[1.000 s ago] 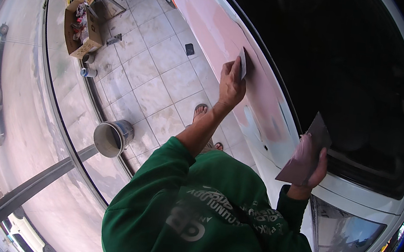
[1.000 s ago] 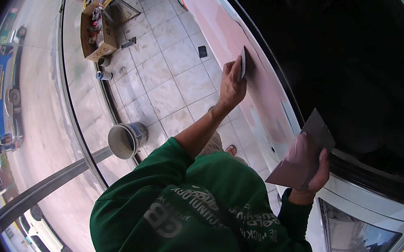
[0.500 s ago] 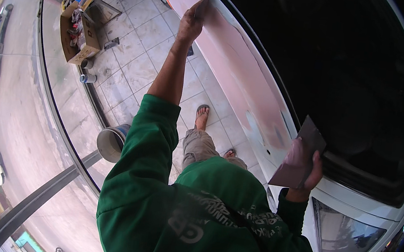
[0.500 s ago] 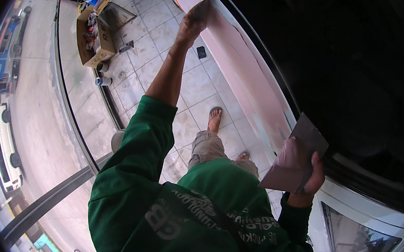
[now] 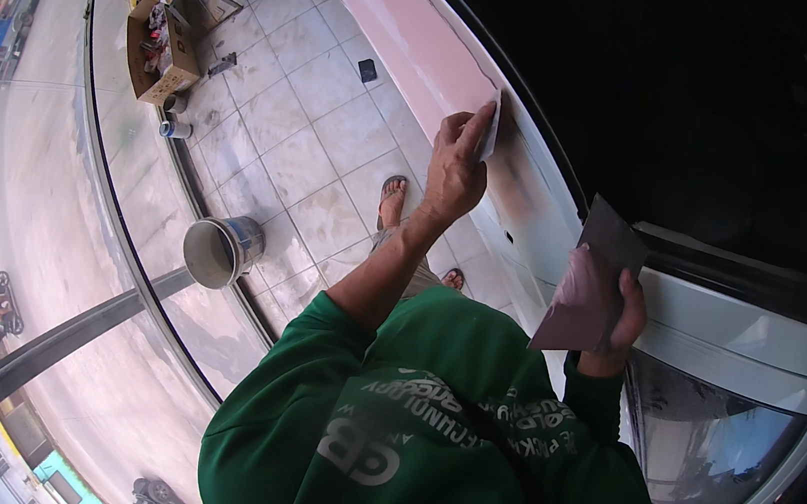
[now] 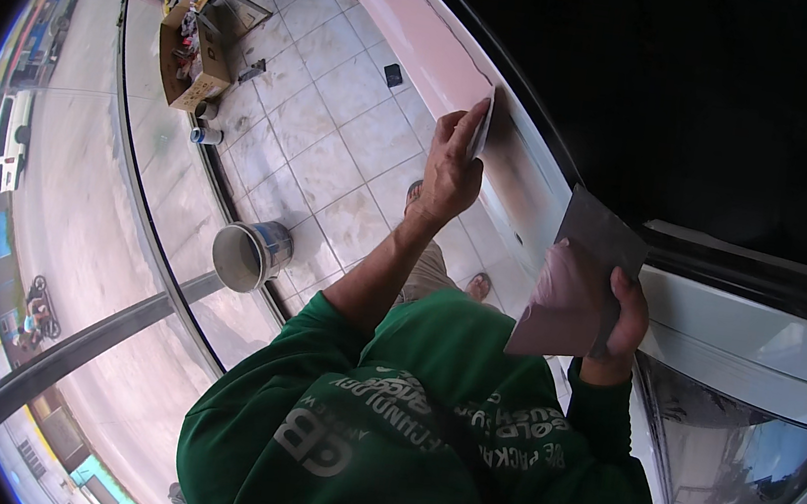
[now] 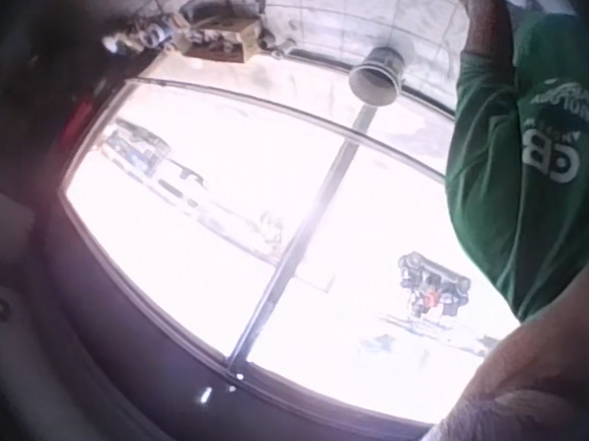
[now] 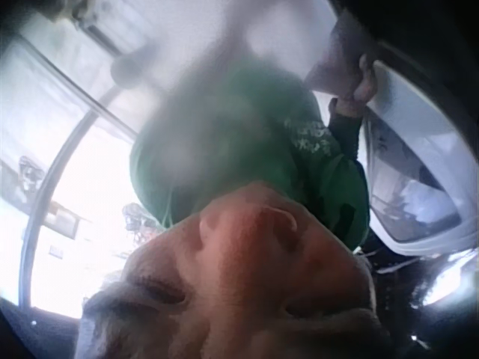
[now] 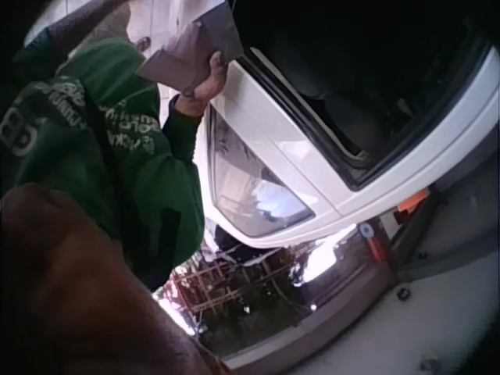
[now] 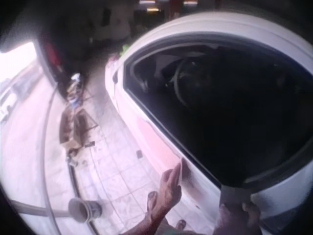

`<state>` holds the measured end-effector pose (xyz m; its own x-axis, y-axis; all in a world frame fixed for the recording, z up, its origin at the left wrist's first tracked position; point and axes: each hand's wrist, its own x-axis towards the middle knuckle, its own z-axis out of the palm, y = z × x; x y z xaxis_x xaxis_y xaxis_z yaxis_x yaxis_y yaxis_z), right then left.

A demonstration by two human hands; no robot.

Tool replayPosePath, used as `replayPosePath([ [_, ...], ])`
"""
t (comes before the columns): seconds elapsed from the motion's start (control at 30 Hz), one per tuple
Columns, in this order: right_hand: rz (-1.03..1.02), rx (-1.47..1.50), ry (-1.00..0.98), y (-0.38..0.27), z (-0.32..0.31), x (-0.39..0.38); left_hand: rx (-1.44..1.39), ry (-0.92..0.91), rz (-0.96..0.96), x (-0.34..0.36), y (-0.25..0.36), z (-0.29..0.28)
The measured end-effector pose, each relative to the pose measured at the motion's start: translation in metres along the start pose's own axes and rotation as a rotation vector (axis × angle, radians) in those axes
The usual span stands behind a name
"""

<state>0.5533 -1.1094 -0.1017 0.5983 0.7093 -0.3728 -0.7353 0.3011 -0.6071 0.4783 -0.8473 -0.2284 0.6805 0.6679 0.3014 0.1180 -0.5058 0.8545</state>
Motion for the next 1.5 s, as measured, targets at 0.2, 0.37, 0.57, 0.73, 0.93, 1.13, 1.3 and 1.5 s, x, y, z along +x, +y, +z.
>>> replayPosePath([
  [0.2, 0.122, 0.015, -0.139, -0.009, -0.014, -0.017, 0.014, -0.089, 0.035, -0.075, 0.046, 0.028],
  [0.37, 0.070, 0.001, -0.107, -0.001, -0.005, -0.009, -0.518, -0.147, -0.147, -0.047, -0.027, -0.018],
  [0.57, 0.013, -0.131, -0.052, 0.020, 0.033, 0.033, -0.594, -0.052, -0.342, 0.065, -0.147, -0.099],
  [0.73, -0.003, -0.139, 0.035, 0.041, 0.079, 0.083, -0.199, 0.107, -0.159, 0.185, -0.218, -0.137],
  [0.93, -0.081, -0.130, 0.033, 0.052, 0.131, 0.130, 0.013, 0.113, 0.030, 0.300, -0.240, -0.158],
  [1.13, -0.086, -0.060, 0.075, 0.062, 0.156, 0.158, 0.162, 0.383, 0.097, 0.248, -0.185, -0.081],
  [1.3, -0.062, -0.028, 0.037, 0.068, 0.185, 0.185, -0.128, -0.024, 0.077, 0.195, -0.175, -0.120],
  [1.5, -0.153, -0.479, 0.130, 0.065, 0.217, 0.220, -0.262, -0.197, 0.038, 0.258, -0.164, -0.233],
])
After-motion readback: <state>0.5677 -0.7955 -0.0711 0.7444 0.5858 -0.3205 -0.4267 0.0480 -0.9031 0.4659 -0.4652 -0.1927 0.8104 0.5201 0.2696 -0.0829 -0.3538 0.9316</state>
